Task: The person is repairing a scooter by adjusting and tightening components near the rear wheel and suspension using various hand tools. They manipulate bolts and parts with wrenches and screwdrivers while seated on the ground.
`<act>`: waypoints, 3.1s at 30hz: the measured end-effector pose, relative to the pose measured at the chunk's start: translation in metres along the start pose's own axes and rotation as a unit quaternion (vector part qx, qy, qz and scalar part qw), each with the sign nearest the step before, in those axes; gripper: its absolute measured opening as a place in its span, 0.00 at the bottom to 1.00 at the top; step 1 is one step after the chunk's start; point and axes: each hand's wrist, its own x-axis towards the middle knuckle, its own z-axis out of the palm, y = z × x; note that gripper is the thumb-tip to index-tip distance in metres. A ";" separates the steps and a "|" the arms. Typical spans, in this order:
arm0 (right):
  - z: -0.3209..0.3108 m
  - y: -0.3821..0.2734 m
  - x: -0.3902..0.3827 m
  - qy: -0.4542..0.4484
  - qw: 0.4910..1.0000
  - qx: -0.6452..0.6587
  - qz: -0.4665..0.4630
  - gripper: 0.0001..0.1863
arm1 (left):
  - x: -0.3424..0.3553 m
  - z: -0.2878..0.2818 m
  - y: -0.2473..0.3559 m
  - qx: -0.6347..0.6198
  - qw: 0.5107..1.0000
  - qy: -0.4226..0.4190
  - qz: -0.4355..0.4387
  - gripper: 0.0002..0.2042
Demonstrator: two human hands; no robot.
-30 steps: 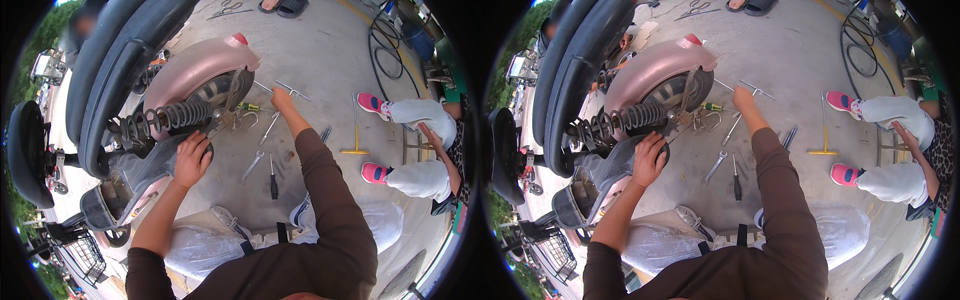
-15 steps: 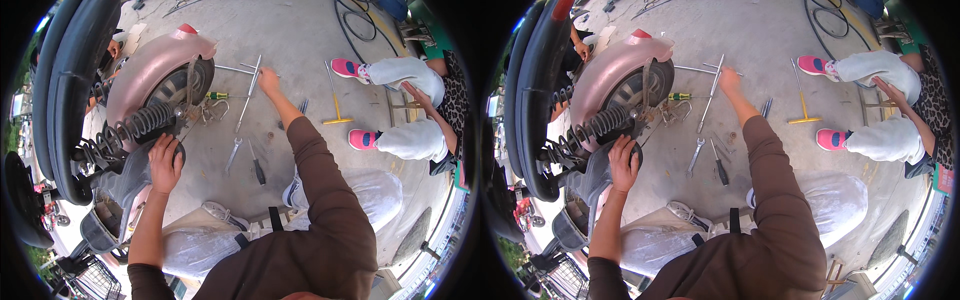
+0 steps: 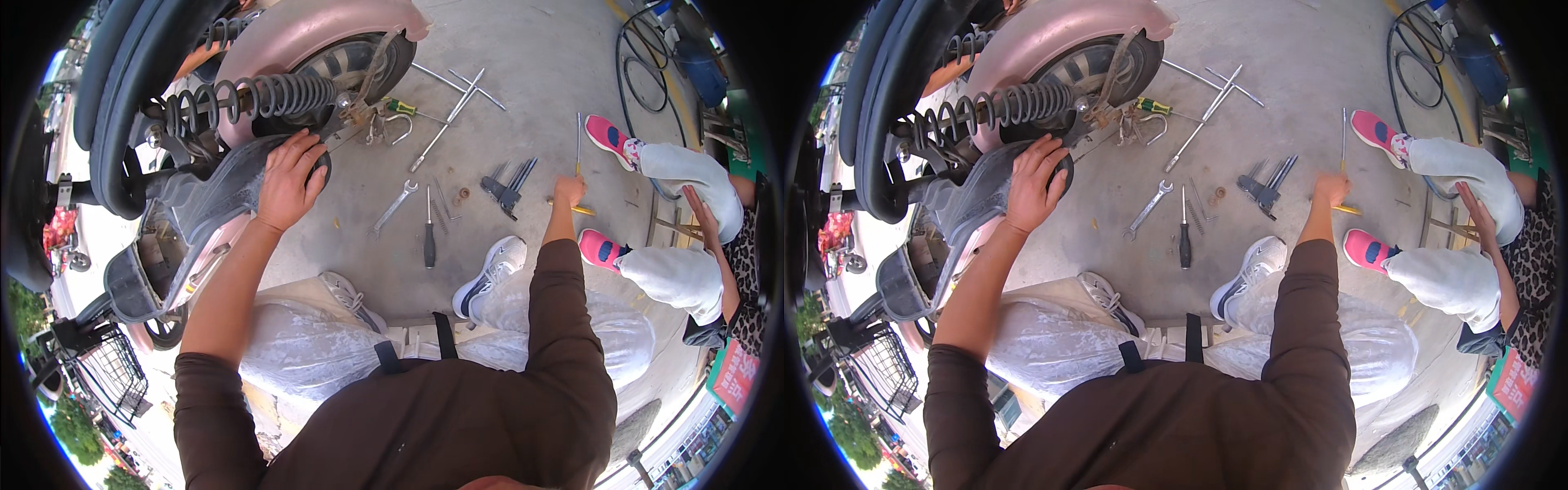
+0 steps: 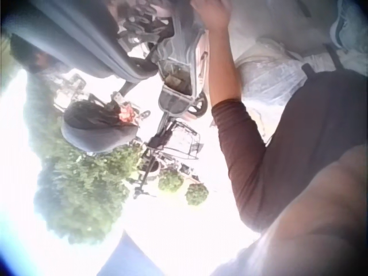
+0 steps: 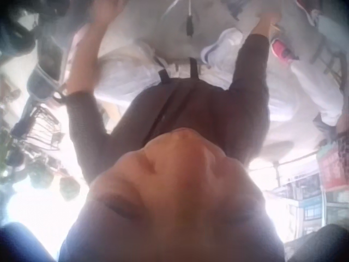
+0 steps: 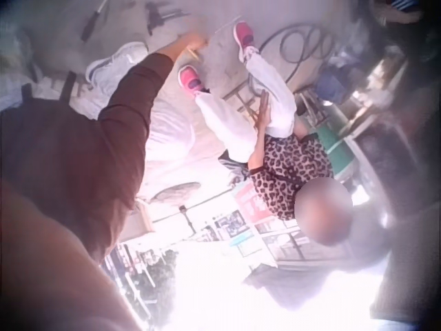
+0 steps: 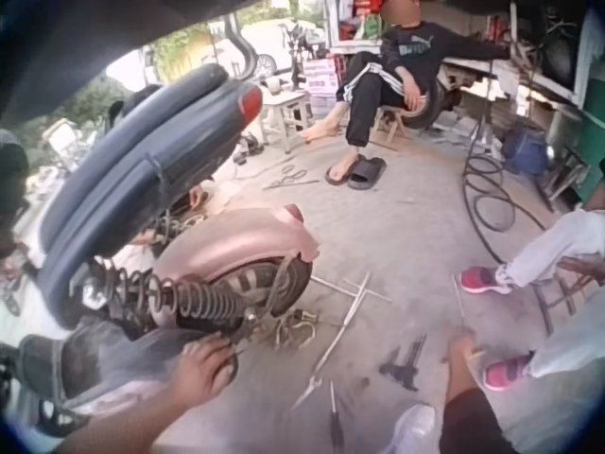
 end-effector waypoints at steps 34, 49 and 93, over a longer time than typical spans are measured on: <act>-0.002 -0.168 -0.227 -0.438 0.599 0.143 -0.655 0.09 | -0.009 0.010 -0.012 0.030 1.000 0.007 0.008 0.14; -0.045 -0.079 -0.293 -0.432 0.625 -0.121 -0.639 0.13 | -0.011 0.012 -0.012 0.025 0.999 0.024 0.004 0.14; 0.019 -0.217 -0.137 -0.742 0.586 0.258 -0.199 0.17 | -0.005 0.009 -0.009 0.023 1.000 0.013 0.003 0.14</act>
